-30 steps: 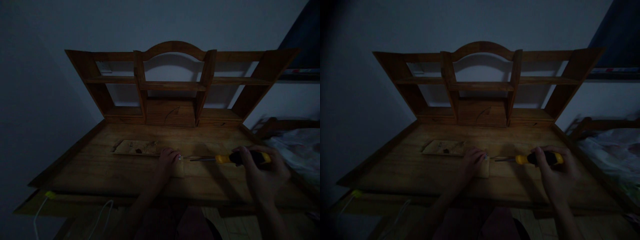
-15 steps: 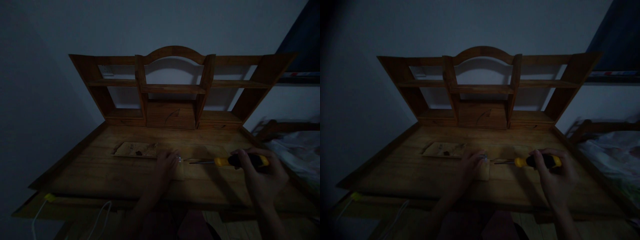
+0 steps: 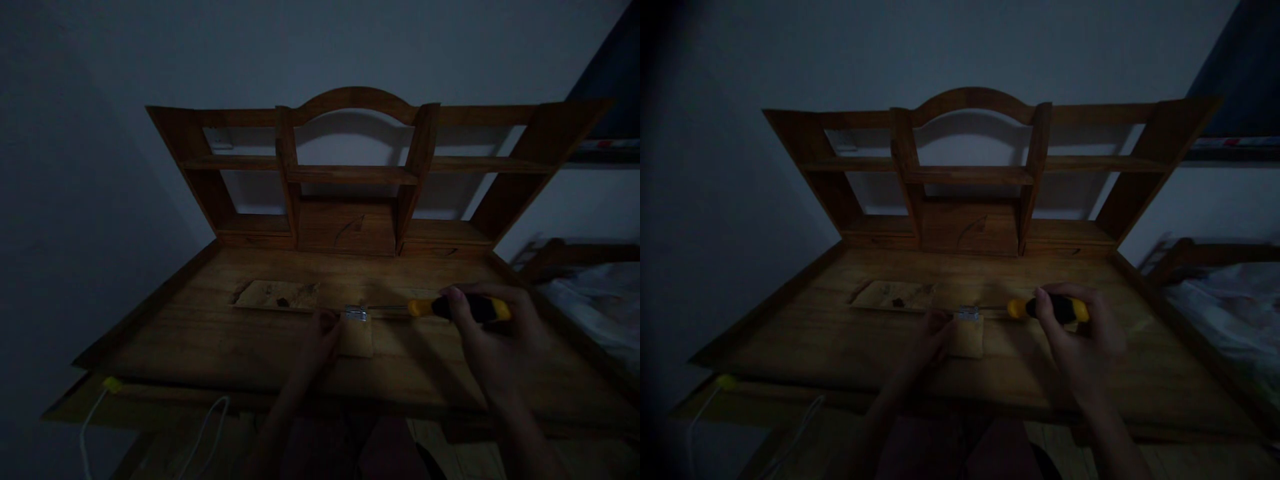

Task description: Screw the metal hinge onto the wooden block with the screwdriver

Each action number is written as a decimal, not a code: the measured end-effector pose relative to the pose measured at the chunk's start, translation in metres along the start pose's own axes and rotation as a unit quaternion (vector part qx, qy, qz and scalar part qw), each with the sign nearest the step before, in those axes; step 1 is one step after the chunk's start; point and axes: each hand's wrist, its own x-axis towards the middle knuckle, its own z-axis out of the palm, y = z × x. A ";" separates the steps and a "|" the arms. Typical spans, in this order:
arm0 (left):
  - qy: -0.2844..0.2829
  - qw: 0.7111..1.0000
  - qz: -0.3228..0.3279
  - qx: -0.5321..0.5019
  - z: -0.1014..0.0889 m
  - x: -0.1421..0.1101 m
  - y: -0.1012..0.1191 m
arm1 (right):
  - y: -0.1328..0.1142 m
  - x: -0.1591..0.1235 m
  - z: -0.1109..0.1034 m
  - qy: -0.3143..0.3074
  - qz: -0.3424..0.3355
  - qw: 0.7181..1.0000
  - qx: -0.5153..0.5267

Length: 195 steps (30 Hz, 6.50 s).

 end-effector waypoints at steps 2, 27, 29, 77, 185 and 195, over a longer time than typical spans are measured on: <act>-0.029 0.999 -0.025 -0.012 0.006 0.003 0.003 | -0.007 0.002 0.000 -0.017 -0.022 0.999 -0.017; 0.025 1.000 0.000 0.004 0.023 0.016 -0.010 | -0.031 0.011 0.012 -0.131 -0.148 0.980 0.016; 0.029 0.999 0.013 0.018 0.022 0.016 -0.011 | -0.032 0.012 0.013 -0.146 -0.157 0.977 0.017; 0.021 0.999 0.036 -0.008 0.024 0.012 -0.010 | -0.024 0.062 0.023 -0.388 -0.162 0.906 0.057; 0.036 0.995 0.074 0.055 0.009 0.029 -0.011 | -0.045 0.087 0.042 -0.499 -0.251 0.829 0.007; 0.034 0.997 0.056 0.033 0.010 0.027 -0.011 | -0.046 0.085 0.043 -0.485 -0.231 0.843 -0.025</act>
